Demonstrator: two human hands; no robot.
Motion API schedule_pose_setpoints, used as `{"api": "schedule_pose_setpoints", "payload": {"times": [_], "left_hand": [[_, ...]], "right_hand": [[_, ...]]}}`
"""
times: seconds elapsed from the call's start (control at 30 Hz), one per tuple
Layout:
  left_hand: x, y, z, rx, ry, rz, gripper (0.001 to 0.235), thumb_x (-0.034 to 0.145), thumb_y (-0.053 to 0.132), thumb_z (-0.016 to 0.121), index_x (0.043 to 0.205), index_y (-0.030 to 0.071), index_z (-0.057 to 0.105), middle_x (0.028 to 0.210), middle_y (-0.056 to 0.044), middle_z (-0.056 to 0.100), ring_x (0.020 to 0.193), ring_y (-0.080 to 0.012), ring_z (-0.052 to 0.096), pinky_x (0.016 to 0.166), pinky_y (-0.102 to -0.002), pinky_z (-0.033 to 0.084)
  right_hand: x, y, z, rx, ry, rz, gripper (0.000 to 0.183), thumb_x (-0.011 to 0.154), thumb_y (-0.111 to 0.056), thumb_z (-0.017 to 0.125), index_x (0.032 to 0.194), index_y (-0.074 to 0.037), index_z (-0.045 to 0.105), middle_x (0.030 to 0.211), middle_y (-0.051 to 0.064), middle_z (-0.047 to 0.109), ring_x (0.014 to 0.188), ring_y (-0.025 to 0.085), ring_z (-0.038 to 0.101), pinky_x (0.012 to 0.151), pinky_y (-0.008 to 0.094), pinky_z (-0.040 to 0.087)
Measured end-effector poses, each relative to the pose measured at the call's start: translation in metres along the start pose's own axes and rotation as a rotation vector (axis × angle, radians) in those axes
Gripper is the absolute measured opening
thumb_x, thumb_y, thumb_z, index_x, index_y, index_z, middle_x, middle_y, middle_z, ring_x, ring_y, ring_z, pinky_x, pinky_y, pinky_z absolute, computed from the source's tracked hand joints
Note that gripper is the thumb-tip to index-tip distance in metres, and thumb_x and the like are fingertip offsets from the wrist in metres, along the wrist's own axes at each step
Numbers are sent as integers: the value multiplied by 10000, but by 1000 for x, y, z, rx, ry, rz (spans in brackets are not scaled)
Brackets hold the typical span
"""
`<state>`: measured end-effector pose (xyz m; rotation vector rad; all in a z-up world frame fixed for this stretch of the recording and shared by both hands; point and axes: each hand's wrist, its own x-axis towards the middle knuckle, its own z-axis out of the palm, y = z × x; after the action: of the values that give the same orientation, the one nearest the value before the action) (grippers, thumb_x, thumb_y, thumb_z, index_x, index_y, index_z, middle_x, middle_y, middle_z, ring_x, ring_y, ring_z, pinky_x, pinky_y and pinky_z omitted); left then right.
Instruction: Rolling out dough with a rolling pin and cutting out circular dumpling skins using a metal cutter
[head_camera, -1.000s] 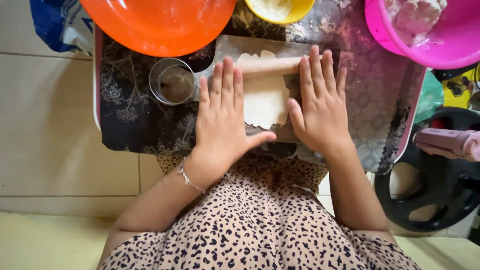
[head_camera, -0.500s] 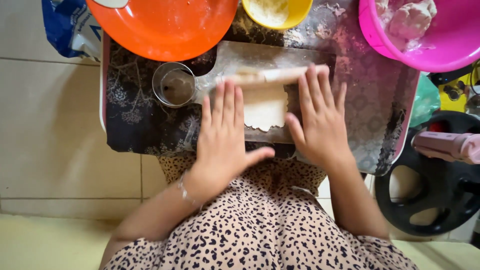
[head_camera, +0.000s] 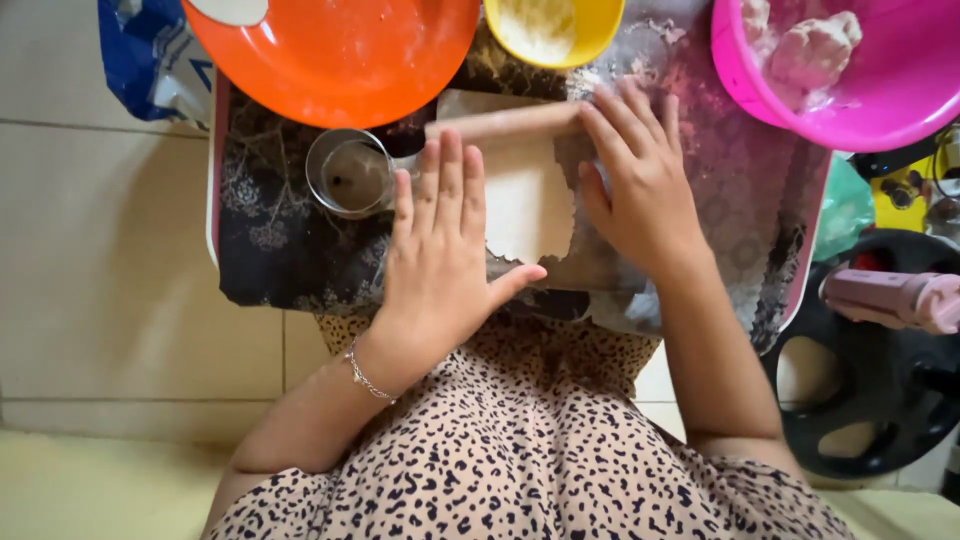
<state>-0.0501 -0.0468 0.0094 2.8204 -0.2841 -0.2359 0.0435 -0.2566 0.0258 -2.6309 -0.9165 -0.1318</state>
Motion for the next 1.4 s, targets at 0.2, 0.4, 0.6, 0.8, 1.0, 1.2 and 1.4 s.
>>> {"api": "schedule_pose_setpoints", "payload": {"times": [0.2,0.4,0.6,0.8,1.0,1.2,1.4], "left_hand": [[-27,-1,-3,-162,185,31,1052,1029,665,583,1619,-87,145,1670,-280,-15,1579,-375,-25,1306,-544,13],[-37,-9,8,-358,410,129,791,1064,404,639,1587,-40,246,1676,-271,160,1597,-390,161,1362,-514,133],[-16,-11,29,-165,231,55,1032,984,534,713,1605,-96,182,1675,-292,71,1580,-413,39,1294,-576,41],[-17,-14,38,-41,195,87,1114,965,683,686,1590,-122,233,1658,-311,125,1568,-385,100,1252,-602,31],[-47,-2,30,-176,231,133,1077,916,630,719,1539,-156,328,1618,-345,259,1543,-413,210,1248,-597,84],[-45,-5,28,-181,296,164,1058,918,657,724,1494,-171,404,1568,-359,371,1509,-418,312,1234,-609,94],[-20,-9,23,-88,199,185,1139,898,627,766,1562,-181,314,1631,-375,180,1541,-450,115,1222,-624,21]], "right_hand": [[26,11,7,-38,47,-165,480,892,62,714,1361,85,618,1327,211,599,1226,395,561,1112,508,405],[8,-9,-12,87,89,-126,282,978,109,718,1256,116,671,1147,194,607,912,292,594,787,370,532],[-19,-15,-10,74,-17,-41,314,938,39,709,1251,36,672,1194,167,600,1015,337,622,1203,562,394],[-33,-5,8,-75,-130,63,573,1050,-248,584,1522,59,479,1596,207,469,1517,371,339,1261,561,126],[-64,-26,1,-33,-142,106,556,1073,-244,517,1537,54,445,1611,212,439,1543,363,307,1281,537,94],[-77,-28,2,-44,-185,144,592,1069,-231,515,1583,34,388,1676,193,325,1583,335,178,1290,516,46],[-64,-19,8,-82,-164,109,574,1073,-268,573,1549,35,467,1686,194,275,1581,348,150,1286,515,49]]}}
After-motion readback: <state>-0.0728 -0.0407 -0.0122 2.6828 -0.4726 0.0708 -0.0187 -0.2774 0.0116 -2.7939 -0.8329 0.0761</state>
